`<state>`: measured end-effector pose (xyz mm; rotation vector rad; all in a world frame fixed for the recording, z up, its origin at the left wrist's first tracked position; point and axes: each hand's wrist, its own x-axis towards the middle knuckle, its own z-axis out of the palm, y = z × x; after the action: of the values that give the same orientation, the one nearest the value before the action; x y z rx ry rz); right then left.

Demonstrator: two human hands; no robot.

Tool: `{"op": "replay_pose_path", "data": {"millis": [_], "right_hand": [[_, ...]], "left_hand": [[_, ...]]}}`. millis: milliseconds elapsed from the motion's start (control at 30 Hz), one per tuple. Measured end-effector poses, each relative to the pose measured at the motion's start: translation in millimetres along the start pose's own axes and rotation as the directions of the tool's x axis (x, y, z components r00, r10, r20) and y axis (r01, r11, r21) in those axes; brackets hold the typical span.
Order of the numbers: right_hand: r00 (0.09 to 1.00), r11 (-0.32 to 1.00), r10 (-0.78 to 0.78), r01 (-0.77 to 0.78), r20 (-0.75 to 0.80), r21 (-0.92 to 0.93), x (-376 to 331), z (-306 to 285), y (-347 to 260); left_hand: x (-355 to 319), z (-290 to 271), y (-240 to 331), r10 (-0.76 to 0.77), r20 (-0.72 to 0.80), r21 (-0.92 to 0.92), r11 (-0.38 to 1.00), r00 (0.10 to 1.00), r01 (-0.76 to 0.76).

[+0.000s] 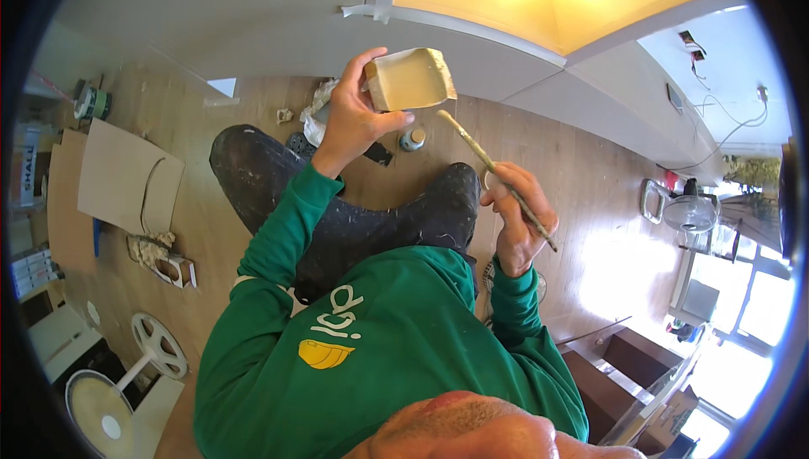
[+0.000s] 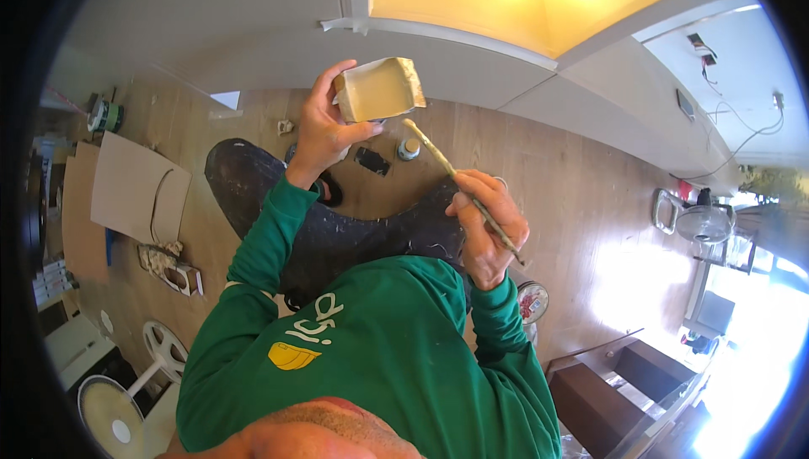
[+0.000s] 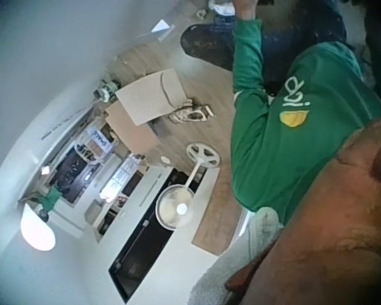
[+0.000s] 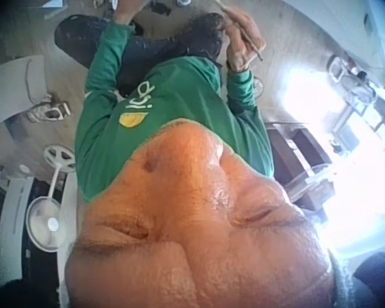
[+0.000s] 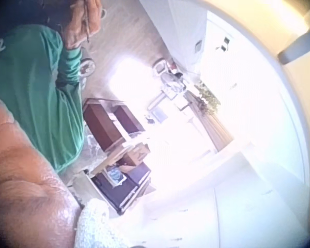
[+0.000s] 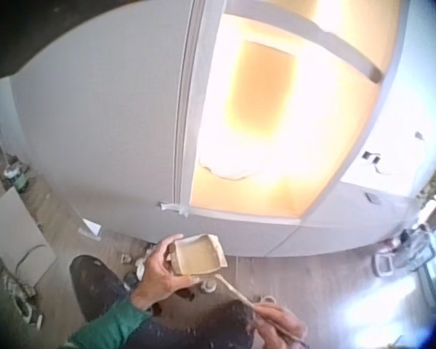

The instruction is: The person prepares paint in a small container using a brush, then applies the paint along the edge where the wall meets the cabinet and continues painting the corner of the wall using the brush.

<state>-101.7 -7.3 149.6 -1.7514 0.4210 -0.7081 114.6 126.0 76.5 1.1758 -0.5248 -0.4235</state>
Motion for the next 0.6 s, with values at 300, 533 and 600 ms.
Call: {"op": "replay_pose_path", "data": {"millis": [300,533,600], "right_hand": [[0.972,0.938,0.037,0.046,-0.231,0.343,71,33,77],[0.977,0.949,0.015,0.054,-0.214,0.310,109,78,118],[0.977,0.951,0.014,0.052,-0.211,0.306,113,82,121]], "left_hand": [[-2,-45,5,0.002,-0.056,0.069,0.998,0.998,0.002],[-8,-67,-3,-0.014,-0.146,0.139,0.990,0.989,0.035],[-8,-69,-3,-0.013,-0.169,0.150,0.988,0.986,0.039]]}}
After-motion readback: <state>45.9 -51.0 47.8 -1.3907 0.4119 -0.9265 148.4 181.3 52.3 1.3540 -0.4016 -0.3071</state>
